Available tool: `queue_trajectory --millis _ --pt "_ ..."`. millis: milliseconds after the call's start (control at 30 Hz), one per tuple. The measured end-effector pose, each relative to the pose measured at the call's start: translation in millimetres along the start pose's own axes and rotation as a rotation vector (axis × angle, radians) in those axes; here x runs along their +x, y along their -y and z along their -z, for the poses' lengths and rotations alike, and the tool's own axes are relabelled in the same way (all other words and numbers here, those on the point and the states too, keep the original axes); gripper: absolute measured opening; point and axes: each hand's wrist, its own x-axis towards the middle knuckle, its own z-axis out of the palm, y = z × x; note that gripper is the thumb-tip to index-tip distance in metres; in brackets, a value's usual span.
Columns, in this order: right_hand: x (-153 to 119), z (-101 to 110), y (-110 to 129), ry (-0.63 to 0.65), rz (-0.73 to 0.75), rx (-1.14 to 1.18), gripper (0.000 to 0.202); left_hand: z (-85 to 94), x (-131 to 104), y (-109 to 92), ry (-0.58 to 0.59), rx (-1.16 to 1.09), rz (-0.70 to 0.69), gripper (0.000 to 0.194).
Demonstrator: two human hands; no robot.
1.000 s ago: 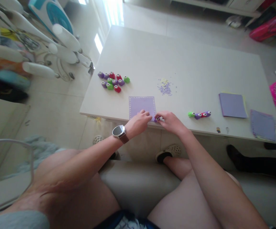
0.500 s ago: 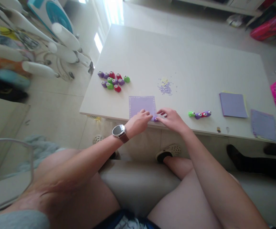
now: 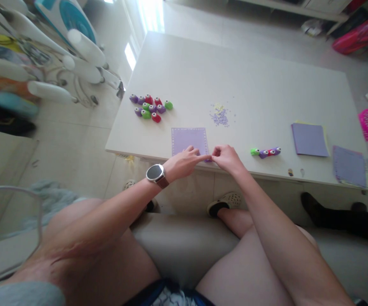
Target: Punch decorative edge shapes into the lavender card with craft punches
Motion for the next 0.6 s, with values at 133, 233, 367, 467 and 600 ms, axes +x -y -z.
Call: queue_trajectory --millis 133,233,367,467,600 --pt "2 -3 3 -0.016 -0.034 -0.047 0.018 -2.8 0 4 -0.010 -0.022 -0.022 0.073" --pt "4 -4 5 0.004 -0.066 -0.070 0.020 -3.6 1 5 -0.011 -0.036 -0.028 0.072" --pt "5 -4 8 -0.008 -0.072 -0.103 0.017 -2.8 2 5 -0.015 -0.020 -0.022 0.069" --pt "3 2 9 0.037 -0.065 -0.086 0.018 -1.7 1 5 -0.018 -0.006 -0.051 0.071" --pt "0 17 7 0.103 -0.055 -0.082 0.022 0.4 1 3 -0.019 -0.004 -0.016 0.066"
